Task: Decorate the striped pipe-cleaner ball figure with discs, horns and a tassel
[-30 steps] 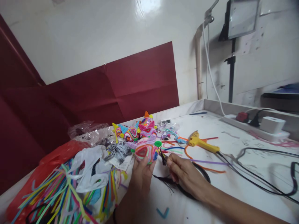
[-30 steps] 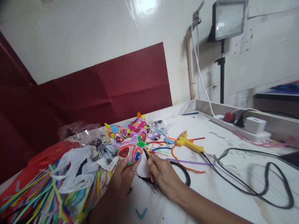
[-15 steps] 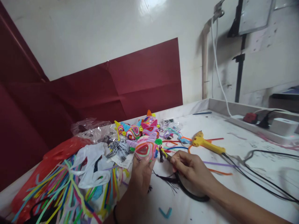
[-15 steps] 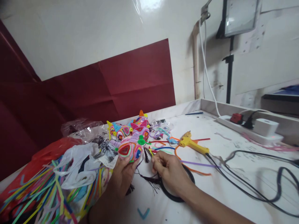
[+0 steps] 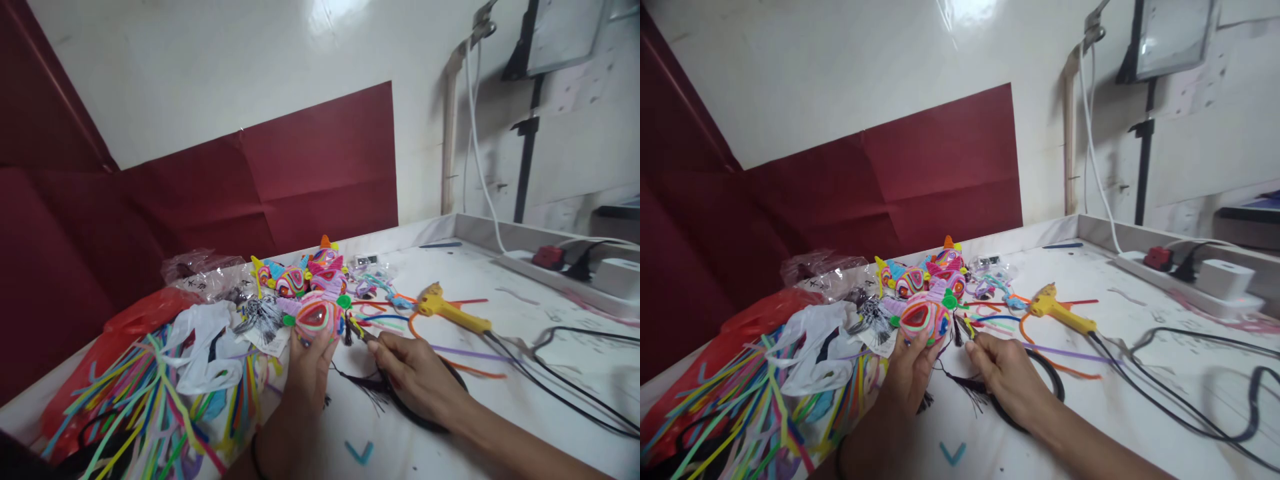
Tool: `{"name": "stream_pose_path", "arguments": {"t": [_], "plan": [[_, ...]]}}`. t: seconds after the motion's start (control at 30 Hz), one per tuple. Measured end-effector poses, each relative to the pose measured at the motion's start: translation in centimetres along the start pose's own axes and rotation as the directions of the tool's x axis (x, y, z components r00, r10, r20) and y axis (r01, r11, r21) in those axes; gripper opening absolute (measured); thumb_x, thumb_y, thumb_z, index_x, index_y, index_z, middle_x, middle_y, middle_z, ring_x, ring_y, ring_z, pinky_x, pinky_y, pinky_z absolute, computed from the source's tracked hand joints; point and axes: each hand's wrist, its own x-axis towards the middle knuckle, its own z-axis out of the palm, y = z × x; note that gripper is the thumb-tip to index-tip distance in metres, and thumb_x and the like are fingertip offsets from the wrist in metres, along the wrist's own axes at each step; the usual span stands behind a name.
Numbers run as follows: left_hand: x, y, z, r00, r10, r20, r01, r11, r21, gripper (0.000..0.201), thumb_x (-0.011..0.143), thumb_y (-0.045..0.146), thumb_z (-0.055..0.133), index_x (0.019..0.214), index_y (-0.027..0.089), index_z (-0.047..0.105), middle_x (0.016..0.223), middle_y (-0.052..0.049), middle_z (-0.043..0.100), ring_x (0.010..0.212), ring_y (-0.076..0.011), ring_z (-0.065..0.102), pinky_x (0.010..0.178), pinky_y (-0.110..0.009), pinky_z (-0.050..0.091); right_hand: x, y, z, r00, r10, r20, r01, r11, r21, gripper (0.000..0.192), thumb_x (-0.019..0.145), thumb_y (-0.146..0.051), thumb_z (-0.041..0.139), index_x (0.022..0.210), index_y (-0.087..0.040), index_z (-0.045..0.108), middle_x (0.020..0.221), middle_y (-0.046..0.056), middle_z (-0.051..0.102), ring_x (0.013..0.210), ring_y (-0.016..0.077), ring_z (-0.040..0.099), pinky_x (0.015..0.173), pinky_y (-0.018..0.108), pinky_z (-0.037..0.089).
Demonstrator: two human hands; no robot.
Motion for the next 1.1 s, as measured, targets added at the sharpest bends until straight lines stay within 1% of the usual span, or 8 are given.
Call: {"name": "stream_pose_path", "arguments": {"t": [0.13, 0.3, 0.47, 0.53, 0.67, 0.83, 0.93, 1.1], "plan": [[-0.2, 0.3, 0.2, 0.999, 0.002, 0.054, -0.001, 1.0, -0.021, 0.068, 0.074, 0.017, 0.08, 0.134, 0.031, 0.049, 0.13, -0.006, 0.065, 0.123, -0.0271, 0.06, 0.11, -0.05, 0.043, -0.6, -0.3, 0.6, 0.991, -0.109, 0.074, 0.118, 0.984, -0.132, 0.04, 0.096, -0.047, 0.035, 0.064, -0.023, 0.037, 0.057, -0.004, 0.041, 0.054, 0.0134, 0.038, 0.053, 0.028, 0.027], [0.1, 0.5, 0.0, 0.996, 0.016, 0.091, -0.014, 1.0, -0.019, 0.07, 0.072, 0.012, 0.076, 0.134, 0.03, 0.051, 0.13, -0.007, 0.066, 0.126, -0.0291, 0.058, 0.112, -0.053, 0.039, -1.5, -1.0, 0.7, 0.942, -0.216, 0.257, 0.254, 0.959, -0.125, 0.03, 0.099, -0.033, 0.035, 0.074, -0.022, 0.047, 0.063, -0.002, 0.052, 0.058, 0.0139, 0.047, 0.057, 0.026, 0.034], [0.6, 0.4, -0.4, 0.995, 0.039, 0.094, -0.037, 0.999, -0.018, 0.071, 0.07, 0.01, 0.076, 0.134, 0.032, 0.052, 0.13, -0.005, 0.067, 0.126, -0.0285, 0.059, 0.11, -0.048, 0.043, -1.2, -2.8, -0.9, 0.877, -0.309, 0.368, 0.378, 0.916, -0.131, 0.018, 0.084, -0.013, 0.049, 0.097, -0.019, 0.06, 0.088, 0.004, 0.066, 0.075, 0.0157, 0.058, 0.07, 0.026, 0.044], [0.8, 0.4, -0.4, 0.993, 0.046, 0.104, -0.044, 0.999, -0.019, 0.071, 0.071, 0.011, 0.076, 0.134, 0.031, 0.052, 0.128, -0.006, 0.068, 0.123, -0.0283, 0.06, 0.109, -0.048, 0.045, -0.1, -3.9, -2.5, 0.878, -0.334, 0.344, 0.397, 0.908, -0.132, 0.025, 0.084, -0.015, 0.052, 0.107, -0.018, 0.062, 0.095, 0.006, 0.068, 0.079, 0.0168, 0.06, 0.073, 0.027, 0.046], [0.8, 0.5, -0.2, 0.994, 0.061, 0.086, -0.062, 0.998, 0.003, 0.068, 0.07, 0.012, 0.079, 0.131, 0.027, 0.053, 0.123, -0.007, 0.07, 0.122, -0.028, 0.061, 0.109, -0.047, 0.045, 3.9, -5.5, -7.3, 0.946, -0.31, 0.094, 0.319, 0.943, -0.094, 0.033, 0.095, -0.038, 0.045, 0.075, -0.018, 0.062, 0.069, 0.002, 0.063, 0.065, 0.0151, 0.058, 0.064, 0.026, 0.046], [0.7, 0.6, 0.0, 0.994, 0.105, 0.042, -0.105, 0.994, 0.013, 0.066, 0.067, 0.012, 0.083, 0.126, 0.025, 0.055, 0.123, -0.007, 0.069, 0.121, -0.0284, 0.062, 0.109, -0.047, 0.046, 9.7, -2.8, -11.0, 0.956, -0.132, -0.263, 0.124, 0.991, -0.048, 0.022, 0.085, -0.035, 0.061, 0.076, -0.016, 0.064, 0.066, 0.004, 0.068, 0.054, 0.0125, 0.057, 0.057, 0.025, 0.046], [0.9, 0.5, -0.2, 0.992, 0.12, 0.026, -0.121, 0.992, 0.038, 0.06, 0.069, 0.014, 0.083, 0.122, 0.024, 0.057, 0.121, -0.007, 0.069, 0.121, -0.0276, 0.062, 0.109, -0.047, 0.046, 11.9, 0.3, -10.5, 0.97, -0.079, -0.231, 0.065, 0.996, -0.068, 0.015, 0.08, -0.028, 0.064, 0.073, -0.014, 0.064, 0.064, 0.004, 0.068, 0.054, 0.0128, 0.059, 0.055, 0.025, 0.047], [1.2, 0.6, -0.7, 0.99, 0.14, -0.009, -0.139, 0.988, 0.067, 0.053, 0.069, 0.015, 0.083, 0.115, 0.025, 0.059, 0.114, -0.004, 0.072, 0.116, -0.0275, 0.065, 0.106, -0.05, 0.048, 13.9, 2.8, -8.6, 0.999, -0.041, -0.022, 0.036, 0.98, -0.196, 0.008, 0.066, -0.008, 0.062, 0.062, -0.015, 0.063, 0.053, -0.002, 0.063, 0.052, 0.0119, 0.058, 0.055, 0.022, 0.045]]}}
